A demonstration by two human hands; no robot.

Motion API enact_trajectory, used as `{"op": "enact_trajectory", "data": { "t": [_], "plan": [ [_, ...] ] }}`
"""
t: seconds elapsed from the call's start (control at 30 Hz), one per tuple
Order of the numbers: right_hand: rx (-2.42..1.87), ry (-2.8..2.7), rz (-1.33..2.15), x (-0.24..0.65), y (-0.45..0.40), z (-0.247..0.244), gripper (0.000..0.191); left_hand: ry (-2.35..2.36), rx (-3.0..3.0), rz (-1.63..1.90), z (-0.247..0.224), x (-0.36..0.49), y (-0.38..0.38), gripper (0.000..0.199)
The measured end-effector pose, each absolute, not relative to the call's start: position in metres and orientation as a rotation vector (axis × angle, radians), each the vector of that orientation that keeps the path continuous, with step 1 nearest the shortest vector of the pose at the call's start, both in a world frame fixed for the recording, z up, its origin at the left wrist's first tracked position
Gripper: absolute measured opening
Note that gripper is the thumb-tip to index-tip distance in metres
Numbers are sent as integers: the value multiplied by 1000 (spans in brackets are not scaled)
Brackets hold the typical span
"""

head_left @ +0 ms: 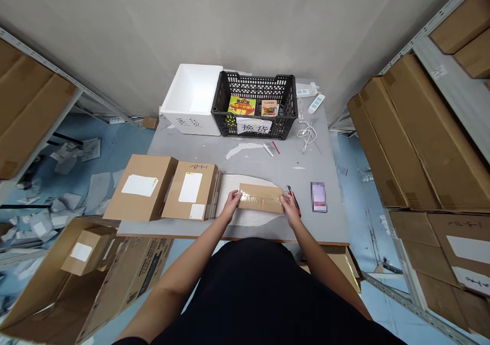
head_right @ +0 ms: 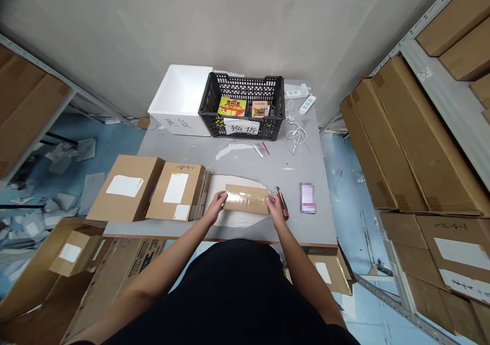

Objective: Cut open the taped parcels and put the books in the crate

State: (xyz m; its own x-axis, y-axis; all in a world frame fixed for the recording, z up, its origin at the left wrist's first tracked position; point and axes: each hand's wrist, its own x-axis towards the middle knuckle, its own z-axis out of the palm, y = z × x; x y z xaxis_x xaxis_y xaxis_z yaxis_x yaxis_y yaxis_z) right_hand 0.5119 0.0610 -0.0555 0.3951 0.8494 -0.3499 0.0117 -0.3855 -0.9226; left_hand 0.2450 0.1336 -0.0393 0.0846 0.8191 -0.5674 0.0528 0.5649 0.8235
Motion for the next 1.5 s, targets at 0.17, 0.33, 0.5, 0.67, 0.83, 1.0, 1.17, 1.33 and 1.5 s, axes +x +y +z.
{"op": "enact_trajectory", "data": {
  "t": [0.17, 0.33, 0.5, 0.67, 0.83, 1.0, 1.17, 1.33, 1.5],
  "plan": [
    [-1675, -749, 1263, 509, 68, -54, 55, 1333, 795, 675, -38, 252, 136, 59],
    [-1618, -795, 1225, 513, 73, -40, 57, 1252, 865, 765, -29, 243, 149, 55],
    [-1618, -711, 1204, 507, 61, -49, 53, 1270, 823, 696, -37, 230, 134, 54],
    [-1696, -695, 1219, 494, 56, -64, 62, 1343, 787, 595, -52, 233, 119, 62],
    [-1600, -743, 1280, 492, 67, -59, 70, 1276, 847, 617, -53, 242, 135, 60],
    [-1594, -746, 1169, 502, 74, -53, 54, 1266, 836, 733, -49, 237, 145, 58],
    [-1684, -685, 1151, 501, 68, -57, 53, 1327, 799, 670, -50, 232, 136, 60],
    [-1598, -721, 1234, 494, 67, -56, 56, 1349, 827, 637, -53, 236, 132, 67],
    [-1575, -732, 1311, 497, 69, -48, 56, 1221, 789, 704, -50, 241, 136, 60]
  ]
}}
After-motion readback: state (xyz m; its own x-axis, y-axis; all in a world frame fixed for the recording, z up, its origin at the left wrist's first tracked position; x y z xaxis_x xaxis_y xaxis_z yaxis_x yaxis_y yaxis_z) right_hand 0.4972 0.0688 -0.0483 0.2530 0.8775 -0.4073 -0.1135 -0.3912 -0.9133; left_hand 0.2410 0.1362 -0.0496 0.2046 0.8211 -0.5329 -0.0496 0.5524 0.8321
